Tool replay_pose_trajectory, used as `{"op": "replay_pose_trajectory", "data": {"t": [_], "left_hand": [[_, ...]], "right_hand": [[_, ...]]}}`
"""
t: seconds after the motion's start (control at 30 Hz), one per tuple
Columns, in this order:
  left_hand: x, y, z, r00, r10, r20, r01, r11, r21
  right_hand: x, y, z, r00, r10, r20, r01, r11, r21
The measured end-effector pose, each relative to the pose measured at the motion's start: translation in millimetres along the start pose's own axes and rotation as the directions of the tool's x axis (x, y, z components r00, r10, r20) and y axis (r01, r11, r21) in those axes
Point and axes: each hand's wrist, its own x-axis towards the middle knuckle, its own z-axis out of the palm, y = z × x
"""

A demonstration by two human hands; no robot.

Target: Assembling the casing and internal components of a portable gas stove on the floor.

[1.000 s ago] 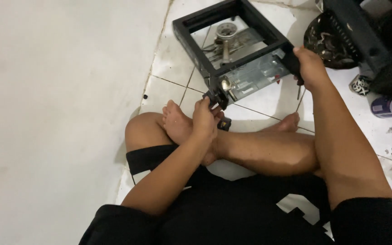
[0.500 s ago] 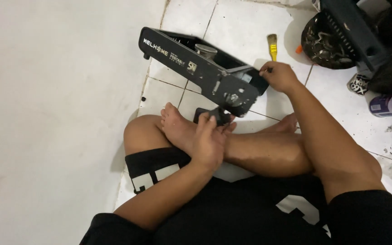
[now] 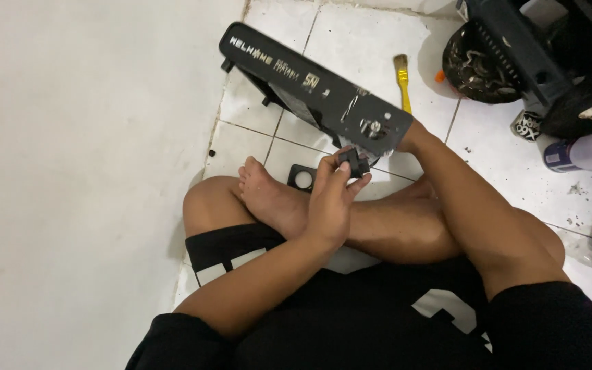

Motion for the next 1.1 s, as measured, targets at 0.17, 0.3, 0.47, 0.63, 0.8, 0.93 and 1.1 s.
{"op": "replay_pose_trajectory", "data": {"t": [0.17, 0.3, 0.47, 0.63, 0.8, 0.93, 1.1], "left_hand": [[3, 3, 3, 0.999, 0.039, 0.003, -0.039, 0.993, 0.108], [2, 5, 3, 0.991, 0.134, 0.013, -0.133, 0.960, 0.245], [10, 7, -12, 0.987, 0.158, 0.012, -0.154, 0.939, 0.306], [20, 13, -14, 0.990, 0.143, 0.004, -0.141, 0.971, 0.194], [13, 32, -4, 0.991, 0.097, 0.089, -0.104, 0.991, 0.088], [11, 41, -4, 0.988, 0.124, 0.097, -0.134, 0.985, 0.104], [16, 46, -13, 0.956, 0.271, 0.111, -0.289, 0.932, 0.217]], "right_hand": [[-10, -22, -10, 0.999, 0.039, 0.003, -0.039, 0.999, -0.022], [-15, -33, -21, 0.997, 0.071, 0.013, -0.070, 0.997, -0.044], [-27, -14, -47, 0.995, 0.102, 0.024, -0.100, 0.993, -0.064], [-34, 26, -50, 0.989, 0.147, -0.011, -0.146, 0.970, -0.192], [-40, 19, -50, 0.981, 0.195, -0.018, -0.194, 0.960, -0.201], [-38, 18, -48, 0.981, 0.192, 0.005, -0.183, 0.943, -0.278], [-56, 4, -104, 0.979, 0.171, -0.107, -0.197, 0.927, -0.319]]}}
